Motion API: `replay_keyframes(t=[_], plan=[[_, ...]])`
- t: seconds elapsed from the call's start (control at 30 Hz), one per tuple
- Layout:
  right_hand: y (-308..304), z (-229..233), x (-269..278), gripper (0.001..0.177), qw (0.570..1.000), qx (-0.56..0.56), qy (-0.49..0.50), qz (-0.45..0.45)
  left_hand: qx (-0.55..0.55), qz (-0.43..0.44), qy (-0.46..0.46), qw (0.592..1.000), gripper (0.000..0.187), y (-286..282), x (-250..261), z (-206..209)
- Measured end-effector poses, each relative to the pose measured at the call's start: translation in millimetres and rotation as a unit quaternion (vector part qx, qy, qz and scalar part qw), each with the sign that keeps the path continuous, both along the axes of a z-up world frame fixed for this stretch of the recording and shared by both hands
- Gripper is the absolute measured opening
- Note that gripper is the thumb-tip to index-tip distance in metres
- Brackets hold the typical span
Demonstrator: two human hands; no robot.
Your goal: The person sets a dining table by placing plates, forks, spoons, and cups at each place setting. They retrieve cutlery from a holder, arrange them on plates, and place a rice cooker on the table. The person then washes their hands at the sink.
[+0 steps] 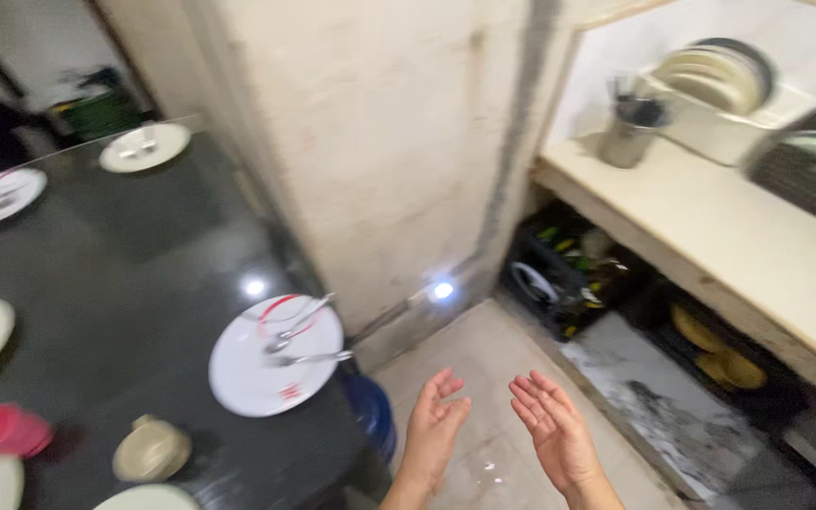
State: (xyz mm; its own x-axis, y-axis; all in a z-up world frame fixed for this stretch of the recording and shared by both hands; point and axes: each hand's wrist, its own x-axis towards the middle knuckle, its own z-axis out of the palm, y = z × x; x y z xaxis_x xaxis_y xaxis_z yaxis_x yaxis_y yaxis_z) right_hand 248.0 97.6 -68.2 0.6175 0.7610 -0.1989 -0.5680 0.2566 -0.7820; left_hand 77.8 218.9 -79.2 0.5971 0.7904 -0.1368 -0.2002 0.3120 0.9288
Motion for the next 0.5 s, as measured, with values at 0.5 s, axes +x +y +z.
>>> replay_keyframes(t=[0.5], plan=[[0.7, 27.1, 264.6, 0.052, 0.989, 0.088, 0.014, -0.120, -0.133, -0.112, -0.072, 0.982, 0.074, 21.4, 316.2, 79.5]])
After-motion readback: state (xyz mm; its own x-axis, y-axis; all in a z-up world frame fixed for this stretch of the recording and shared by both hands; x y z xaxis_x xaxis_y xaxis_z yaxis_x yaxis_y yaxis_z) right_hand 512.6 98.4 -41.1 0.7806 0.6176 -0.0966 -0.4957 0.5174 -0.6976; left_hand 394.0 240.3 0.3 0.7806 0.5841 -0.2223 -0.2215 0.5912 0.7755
